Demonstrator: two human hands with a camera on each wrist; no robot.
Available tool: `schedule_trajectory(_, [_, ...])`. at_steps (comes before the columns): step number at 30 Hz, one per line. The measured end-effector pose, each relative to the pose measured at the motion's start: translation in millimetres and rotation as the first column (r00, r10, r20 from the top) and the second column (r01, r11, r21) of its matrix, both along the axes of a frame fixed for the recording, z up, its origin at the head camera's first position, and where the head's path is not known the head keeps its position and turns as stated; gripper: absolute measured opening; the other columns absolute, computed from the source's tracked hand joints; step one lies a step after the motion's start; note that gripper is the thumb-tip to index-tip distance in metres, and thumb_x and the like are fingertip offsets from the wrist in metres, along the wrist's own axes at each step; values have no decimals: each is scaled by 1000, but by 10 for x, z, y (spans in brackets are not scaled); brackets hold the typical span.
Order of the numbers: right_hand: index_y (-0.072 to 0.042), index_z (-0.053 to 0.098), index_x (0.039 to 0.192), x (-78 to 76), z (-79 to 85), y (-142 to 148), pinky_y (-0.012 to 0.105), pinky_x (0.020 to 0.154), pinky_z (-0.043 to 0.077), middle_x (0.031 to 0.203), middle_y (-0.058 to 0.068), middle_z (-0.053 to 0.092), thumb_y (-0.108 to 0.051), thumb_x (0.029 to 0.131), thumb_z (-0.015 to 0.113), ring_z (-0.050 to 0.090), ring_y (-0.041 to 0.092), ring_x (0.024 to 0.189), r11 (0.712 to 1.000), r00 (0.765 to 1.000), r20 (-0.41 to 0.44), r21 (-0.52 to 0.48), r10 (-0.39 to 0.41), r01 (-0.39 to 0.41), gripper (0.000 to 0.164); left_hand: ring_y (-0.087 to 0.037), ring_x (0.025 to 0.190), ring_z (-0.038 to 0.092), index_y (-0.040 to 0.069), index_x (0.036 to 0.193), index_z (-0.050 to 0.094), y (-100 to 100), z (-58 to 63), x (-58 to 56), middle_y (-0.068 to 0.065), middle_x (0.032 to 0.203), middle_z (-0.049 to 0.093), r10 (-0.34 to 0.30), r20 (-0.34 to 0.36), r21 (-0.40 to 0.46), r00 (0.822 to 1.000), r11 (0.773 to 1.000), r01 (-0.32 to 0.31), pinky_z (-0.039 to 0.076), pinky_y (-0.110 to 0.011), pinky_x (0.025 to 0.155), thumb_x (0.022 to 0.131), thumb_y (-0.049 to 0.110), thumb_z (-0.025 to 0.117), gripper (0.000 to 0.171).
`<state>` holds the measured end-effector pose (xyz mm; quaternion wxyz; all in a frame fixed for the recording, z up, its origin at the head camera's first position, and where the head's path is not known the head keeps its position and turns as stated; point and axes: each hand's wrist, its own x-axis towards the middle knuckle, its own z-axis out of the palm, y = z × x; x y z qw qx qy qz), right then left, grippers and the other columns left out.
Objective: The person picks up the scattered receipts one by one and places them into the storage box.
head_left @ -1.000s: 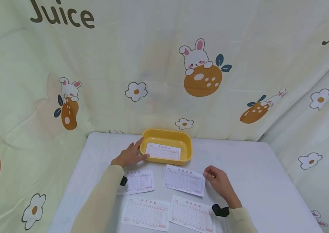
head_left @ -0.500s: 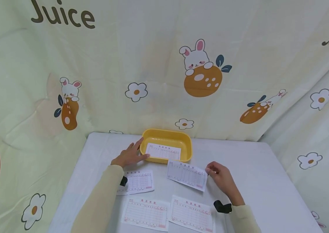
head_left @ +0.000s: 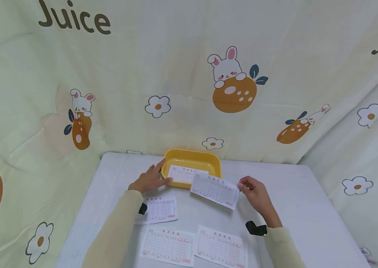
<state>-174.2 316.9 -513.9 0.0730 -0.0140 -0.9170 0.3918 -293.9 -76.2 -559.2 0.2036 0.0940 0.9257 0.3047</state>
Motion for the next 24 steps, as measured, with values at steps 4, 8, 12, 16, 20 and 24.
schedule_trajectory(4, [-1,68,110,-79,76,-45,34,79,52,99,11,72,-7,107,65,64,29,93,1000,1000,-6,2,-1,1,7,-64,152,22,41,173,11,-8,-12,-4,-18,177,15,-7,-6,4,1000,1000,7,27,-86,109,95,74,64,101])
schedule_trajectory(8, [0,68,112,-164,150,-94,36,80,52,101,13,72,-7,108,64,64,31,96,1000,1000,-22,4,12,-12,9,-64,152,22,41,173,11,-11,-7,-5,-18,177,16,-10,-10,9,1000,1000,10,28,-86,109,95,73,65,100])
schedule_trajectory(12, [1,68,112,-261,224,-153,42,84,54,103,15,73,-6,108,65,66,35,99,1000,999,-43,-2,25,-25,9,-63,152,24,43,173,10,-20,-22,-24,-16,178,16,-7,-12,4,1000,1000,7,28,-86,109,94,75,64,100])
schedule_trajectory(16, [0,67,113,-348,310,-219,51,92,56,107,17,72,-8,108,64,67,38,104,1000,999,-40,-5,30,-30,10,-63,152,24,44,172,7,-24,-64,-54,-16,178,14,-11,4,-15,1000,1000,11,28,-85,110,95,76,62,100])
schedule_trajectory(20, [0,68,113,-460,385,-276,51,91,56,108,17,72,-8,109,64,67,38,104,999,997,-57,9,44,-44,10,-62,152,24,45,172,6,-14,-98,-75,-16,178,13,-12,17,-31,1000,999,12,28,-84,111,95,75,62,100])
schedule_trajectory(24, [0,68,110,-581,461,-325,47,85,53,106,17,72,-6,108,64,67,37,100,999,994,-99,14,54,-53,8,-63,151,26,43,173,7,-3,-62,-65,-16,178,15,-12,3,-18,1000,1000,12,29,-84,110,96,73,64,100])
